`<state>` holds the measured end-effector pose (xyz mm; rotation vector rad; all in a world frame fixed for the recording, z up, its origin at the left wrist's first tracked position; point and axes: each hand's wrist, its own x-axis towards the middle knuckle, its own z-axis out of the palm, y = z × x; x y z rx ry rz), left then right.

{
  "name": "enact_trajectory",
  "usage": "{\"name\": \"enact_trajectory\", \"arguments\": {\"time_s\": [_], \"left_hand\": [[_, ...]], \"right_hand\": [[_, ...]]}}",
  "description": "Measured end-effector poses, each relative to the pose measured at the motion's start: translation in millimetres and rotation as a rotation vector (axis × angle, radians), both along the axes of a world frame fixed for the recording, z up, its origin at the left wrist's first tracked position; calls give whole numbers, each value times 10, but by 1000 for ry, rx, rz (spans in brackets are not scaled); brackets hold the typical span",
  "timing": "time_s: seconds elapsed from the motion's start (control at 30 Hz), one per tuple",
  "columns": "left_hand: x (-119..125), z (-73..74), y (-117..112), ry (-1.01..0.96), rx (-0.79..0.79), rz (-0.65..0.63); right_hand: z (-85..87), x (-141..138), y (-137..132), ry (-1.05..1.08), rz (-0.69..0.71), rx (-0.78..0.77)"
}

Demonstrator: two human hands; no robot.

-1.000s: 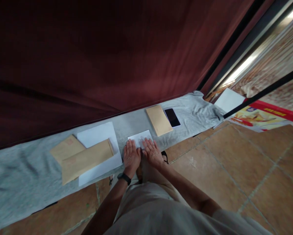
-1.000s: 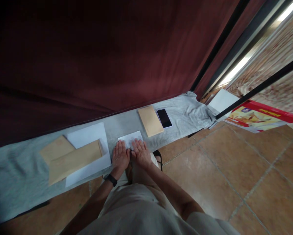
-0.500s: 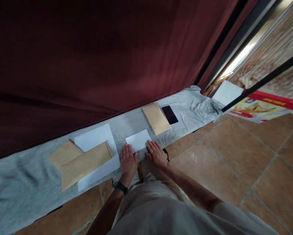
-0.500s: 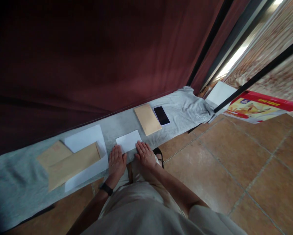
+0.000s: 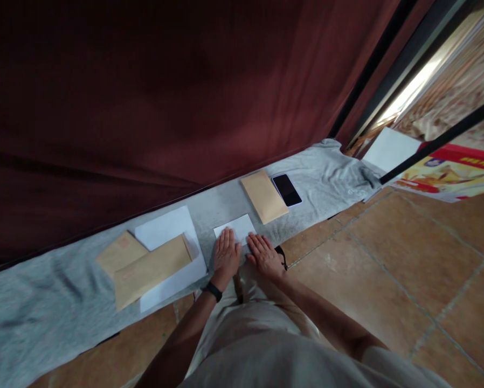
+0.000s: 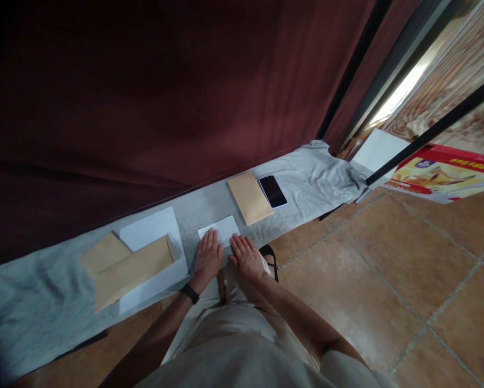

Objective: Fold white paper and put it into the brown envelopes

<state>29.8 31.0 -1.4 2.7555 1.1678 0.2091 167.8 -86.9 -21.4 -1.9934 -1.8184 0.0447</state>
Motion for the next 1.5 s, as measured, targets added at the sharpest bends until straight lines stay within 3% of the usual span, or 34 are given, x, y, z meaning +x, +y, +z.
{"name": "enact_trajectory", "arguments": {"time_s": [0.17,0.33,0.5,0.83,1.1,1.33,1.5], "left_hand": [[102,-43,189,16,27,10],[83,-119,185,25,28,4],[104,-113,175,-10,11,35],[-2,-92,9,-86,19,175],[-204,35,-62,9,7,55],[-118,147,-21,173,-21,-75],[-86,273,-33,161,2,-83]], "right_hand": [[64,-27,146,63,-36,9],[198,-15,605,128,21,-6],[154,55,885,70,-36,-24],[8,73,860,-7,-159,-37],[-66,83,849,-1,-138,75],[3,121,828,17,-107,33],[98,202,728,46,73,33]]}}
